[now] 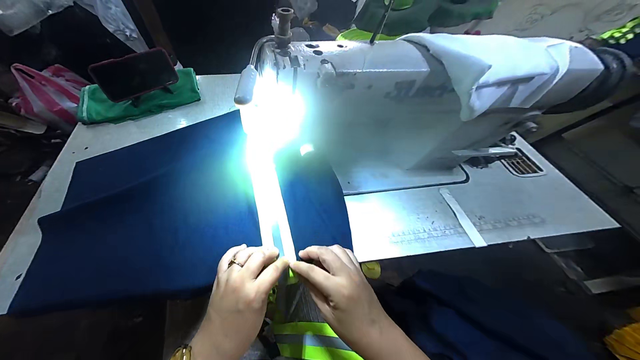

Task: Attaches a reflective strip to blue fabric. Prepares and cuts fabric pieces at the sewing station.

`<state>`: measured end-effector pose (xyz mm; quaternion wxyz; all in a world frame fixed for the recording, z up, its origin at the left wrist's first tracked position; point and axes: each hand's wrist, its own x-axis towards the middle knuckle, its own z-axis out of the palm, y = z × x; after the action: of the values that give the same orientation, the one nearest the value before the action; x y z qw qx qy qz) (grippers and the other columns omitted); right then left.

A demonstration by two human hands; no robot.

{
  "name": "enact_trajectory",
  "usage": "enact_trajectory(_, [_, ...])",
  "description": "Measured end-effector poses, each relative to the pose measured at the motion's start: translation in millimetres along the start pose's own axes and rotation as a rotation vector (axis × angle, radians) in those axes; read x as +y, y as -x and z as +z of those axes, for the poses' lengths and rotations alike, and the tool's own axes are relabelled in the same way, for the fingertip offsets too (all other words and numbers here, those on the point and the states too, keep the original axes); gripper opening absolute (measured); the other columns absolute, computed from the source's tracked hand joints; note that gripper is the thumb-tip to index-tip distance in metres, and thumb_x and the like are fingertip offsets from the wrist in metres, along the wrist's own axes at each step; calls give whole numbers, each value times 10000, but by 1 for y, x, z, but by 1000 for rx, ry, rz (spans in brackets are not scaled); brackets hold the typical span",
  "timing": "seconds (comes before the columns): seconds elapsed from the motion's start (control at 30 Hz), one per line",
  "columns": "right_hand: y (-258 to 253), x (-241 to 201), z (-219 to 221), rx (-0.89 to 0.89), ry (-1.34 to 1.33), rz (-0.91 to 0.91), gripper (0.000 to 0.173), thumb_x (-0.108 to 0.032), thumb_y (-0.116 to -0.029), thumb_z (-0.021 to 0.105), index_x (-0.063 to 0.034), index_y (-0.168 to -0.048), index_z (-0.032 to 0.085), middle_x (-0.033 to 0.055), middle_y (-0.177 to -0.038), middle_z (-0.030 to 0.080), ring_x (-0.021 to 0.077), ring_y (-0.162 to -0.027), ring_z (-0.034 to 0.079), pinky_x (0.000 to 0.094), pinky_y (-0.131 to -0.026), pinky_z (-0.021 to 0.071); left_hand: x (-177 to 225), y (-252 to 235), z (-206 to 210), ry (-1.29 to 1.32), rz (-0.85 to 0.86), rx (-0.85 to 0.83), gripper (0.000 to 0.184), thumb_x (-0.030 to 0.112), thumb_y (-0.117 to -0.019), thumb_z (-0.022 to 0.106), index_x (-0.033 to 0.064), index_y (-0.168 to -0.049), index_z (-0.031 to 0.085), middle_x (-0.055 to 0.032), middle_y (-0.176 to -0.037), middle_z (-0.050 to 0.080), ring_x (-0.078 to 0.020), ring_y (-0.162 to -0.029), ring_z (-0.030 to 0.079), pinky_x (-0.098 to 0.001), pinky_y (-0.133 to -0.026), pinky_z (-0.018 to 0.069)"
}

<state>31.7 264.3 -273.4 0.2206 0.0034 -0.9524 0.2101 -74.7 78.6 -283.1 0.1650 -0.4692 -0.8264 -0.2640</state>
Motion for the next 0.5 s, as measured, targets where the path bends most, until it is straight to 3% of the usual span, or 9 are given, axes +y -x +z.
enact_trajectory(0.1, [7, 4, 2, 18, 38, -57, 245, -227, -982, 604, -308, -1145, 769, -24, -1156, 722, 159, -1012, 662, 383, -907, 528, -3, 3, -1, 19, 102, -20, 301, 105, -1029, 516, 265, -1155, 737, 59, -1196, 742, -116, -1188, 660, -396, -1086, 458])
enact_trajectory(0.2, [6, 0, 4, 18, 62, -70, 243, -220, -978, 605, -295, -1139, 771, -32, -1140, 724, 160, -1005, 655, 381, -912, 517, -10, 6, -2, 52, 134, -45, 312, 93, -1028, 510, 243, -1185, 733, 62, -1216, 739, -104, -1182, 667, -342, -1048, 507])
enact_trajectory(0.5, [1, -13, 8, 1, 89, -93, 243, -206, -976, 618, -275, -1147, 777, -42, -1133, 734, 159, -976, 666, 371, -887, 534, -24, 9, -9, 121, 131, -48, 303, 104, -1041, 489, 220, -1166, 739, 43, -1213, 739, -114, -1177, 671, -327, -1047, 516])
